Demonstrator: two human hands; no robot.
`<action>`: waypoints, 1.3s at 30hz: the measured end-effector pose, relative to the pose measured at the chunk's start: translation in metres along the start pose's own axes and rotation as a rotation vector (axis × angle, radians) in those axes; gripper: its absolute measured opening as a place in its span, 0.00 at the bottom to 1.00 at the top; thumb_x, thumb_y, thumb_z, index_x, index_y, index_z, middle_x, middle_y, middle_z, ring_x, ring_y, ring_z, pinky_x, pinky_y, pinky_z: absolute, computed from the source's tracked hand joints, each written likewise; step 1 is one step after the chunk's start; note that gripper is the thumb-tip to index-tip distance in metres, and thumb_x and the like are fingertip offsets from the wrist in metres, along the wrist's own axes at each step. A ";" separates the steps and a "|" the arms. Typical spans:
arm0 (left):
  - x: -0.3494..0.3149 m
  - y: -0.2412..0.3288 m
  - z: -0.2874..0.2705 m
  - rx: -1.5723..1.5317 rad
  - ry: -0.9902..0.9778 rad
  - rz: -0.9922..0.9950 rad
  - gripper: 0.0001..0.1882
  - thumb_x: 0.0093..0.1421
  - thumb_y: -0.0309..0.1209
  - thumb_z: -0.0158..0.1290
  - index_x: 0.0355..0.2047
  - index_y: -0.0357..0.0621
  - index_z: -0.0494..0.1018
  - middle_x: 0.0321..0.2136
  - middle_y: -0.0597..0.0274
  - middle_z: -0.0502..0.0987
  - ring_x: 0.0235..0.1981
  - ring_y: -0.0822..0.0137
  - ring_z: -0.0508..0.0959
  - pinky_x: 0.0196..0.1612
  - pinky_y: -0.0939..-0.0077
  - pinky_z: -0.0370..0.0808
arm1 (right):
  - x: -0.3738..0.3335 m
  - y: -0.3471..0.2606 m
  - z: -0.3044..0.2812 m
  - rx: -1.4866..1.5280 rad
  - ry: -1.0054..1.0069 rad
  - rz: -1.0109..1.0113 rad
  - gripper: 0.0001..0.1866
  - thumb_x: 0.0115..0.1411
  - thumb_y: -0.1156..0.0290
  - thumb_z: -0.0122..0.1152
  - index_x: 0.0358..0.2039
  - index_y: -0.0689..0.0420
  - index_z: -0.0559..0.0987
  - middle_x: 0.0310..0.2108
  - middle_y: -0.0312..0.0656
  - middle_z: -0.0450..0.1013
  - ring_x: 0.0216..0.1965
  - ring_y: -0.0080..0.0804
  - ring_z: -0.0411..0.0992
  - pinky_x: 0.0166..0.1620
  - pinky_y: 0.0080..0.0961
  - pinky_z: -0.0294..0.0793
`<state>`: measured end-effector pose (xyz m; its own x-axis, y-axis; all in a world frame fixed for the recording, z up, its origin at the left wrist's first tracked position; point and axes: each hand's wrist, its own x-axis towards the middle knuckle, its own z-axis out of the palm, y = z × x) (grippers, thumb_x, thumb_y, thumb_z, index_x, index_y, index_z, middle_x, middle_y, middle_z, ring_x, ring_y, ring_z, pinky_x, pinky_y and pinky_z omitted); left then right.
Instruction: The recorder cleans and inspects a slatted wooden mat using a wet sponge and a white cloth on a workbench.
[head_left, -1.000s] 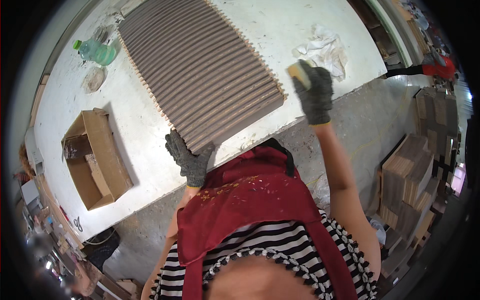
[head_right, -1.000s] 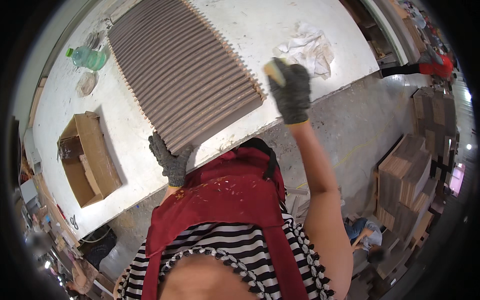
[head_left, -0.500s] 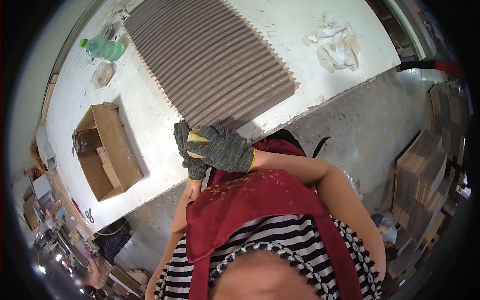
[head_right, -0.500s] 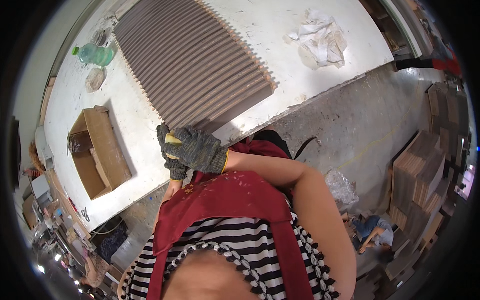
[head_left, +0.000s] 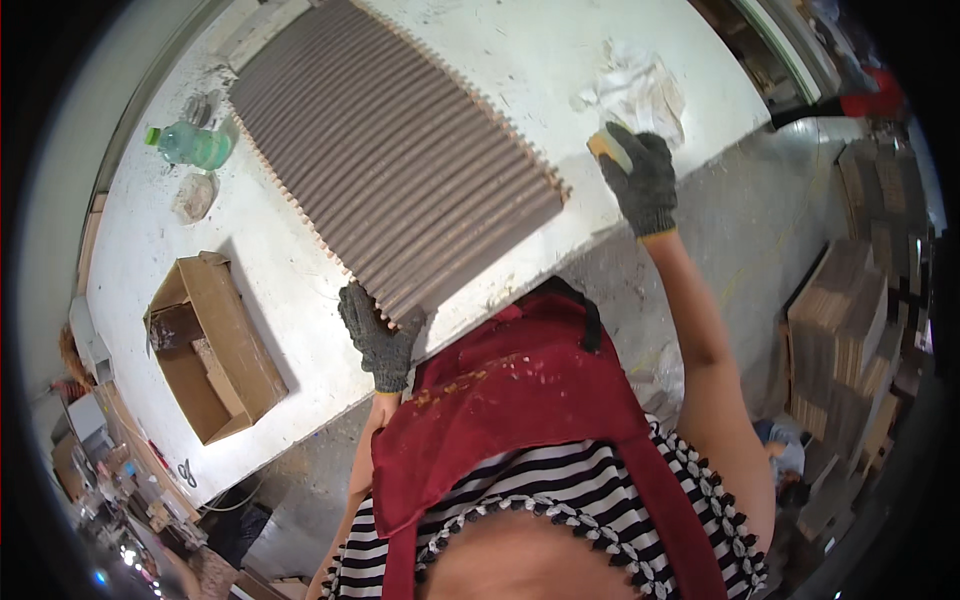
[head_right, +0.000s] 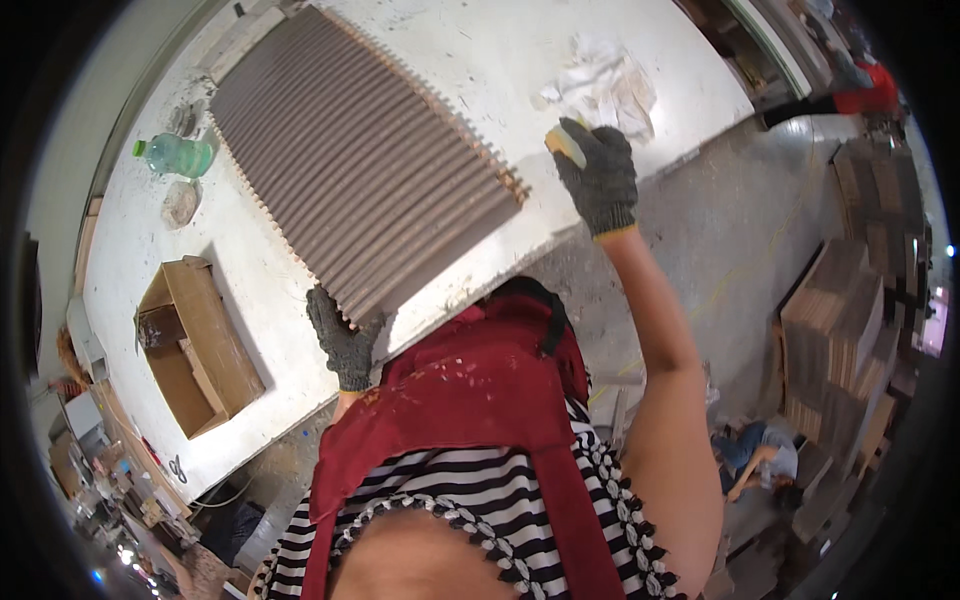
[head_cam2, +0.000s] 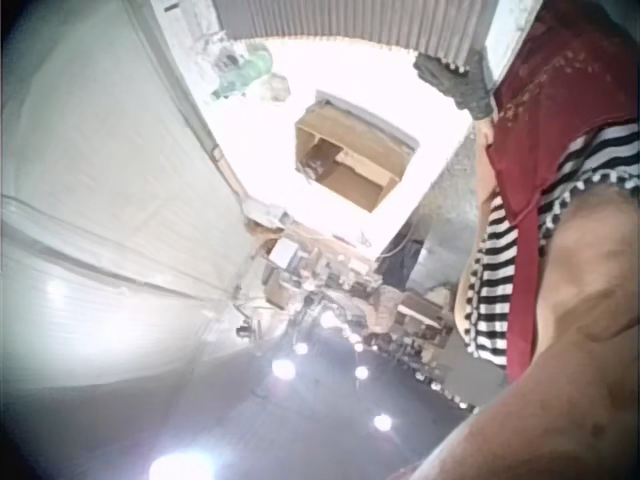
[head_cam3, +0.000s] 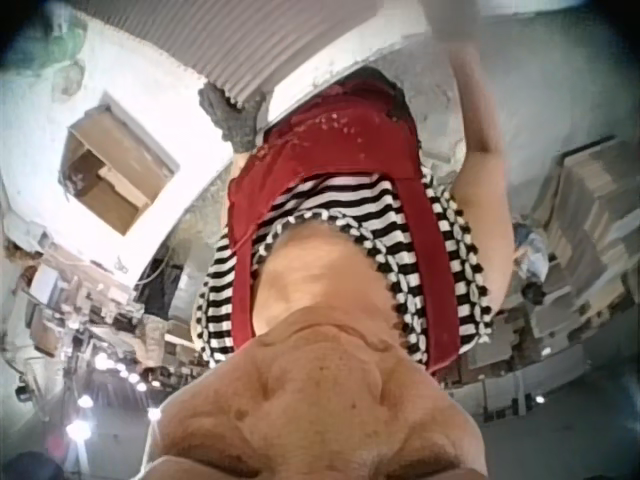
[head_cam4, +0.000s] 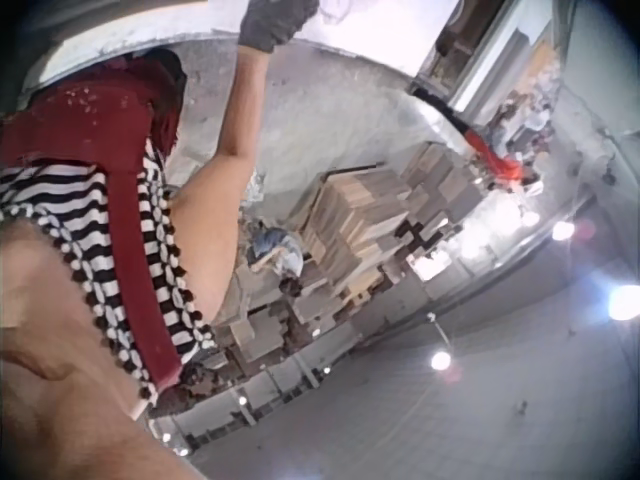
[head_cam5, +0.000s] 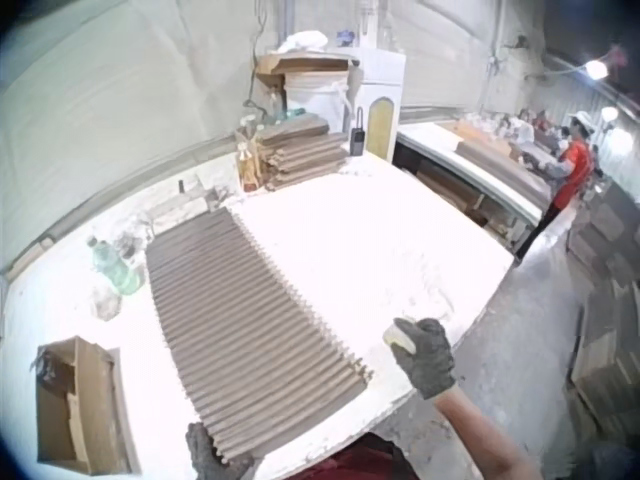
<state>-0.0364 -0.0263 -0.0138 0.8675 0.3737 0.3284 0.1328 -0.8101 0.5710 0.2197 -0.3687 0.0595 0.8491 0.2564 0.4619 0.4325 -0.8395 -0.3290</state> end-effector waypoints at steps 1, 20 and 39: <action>-0.004 -0.002 0.000 -0.012 0.003 -0.031 0.55 0.37 0.40 0.73 0.63 0.34 0.58 0.55 0.43 0.68 0.61 0.42 0.63 0.63 0.52 0.59 | 0.000 -0.008 0.000 0.045 0.044 -0.016 0.22 0.52 0.66 0.66 0.50 0.48 0.79 0.45 0.42 0.75 0.42 0.44 0.70 0.49 0.38 0.70; 0.009 0.025 -0.001 0.065 -0.011 -0.064 0.59 0.39 0.51 0.70 0.64 0.32 0.53 0.62 0.40 0.59 0.64 0.36 0.55 0.66 0.42 0.50 | 0.201 -0.066 0.136 0.188 -0.126 -0.450 0.23 0.50 0.65 0.67 0.49 0.49 0.78 0.42 0.47 0.76 0.43 0.46 0.72 0.47 0.38 0.74; 0.047 0.045 -0.015 0.002 0.013 -0.107 0.50 0.35 0.50 0.73 0.54 0.34 0.65 0.47 0.43 0.71 0.47 0.40 0.71 0.53 0.46 0.65 | 0.253 -0.178 0.216 0.671 -0.216 -0.623 0.17 0.60 0.74 0.56 0.50 0.48 0.75 0.46 0.42 0.74 0.49 0.41 0.72 0.50 0.35 0.72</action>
<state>0.0034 -0.0382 0.0384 0.8418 0.4642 0.2755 0.2253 -0.7659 0.6022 0.4226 -0.0508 0.0574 0.4146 0.7063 0.5738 0.8553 -0.0870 -0.5108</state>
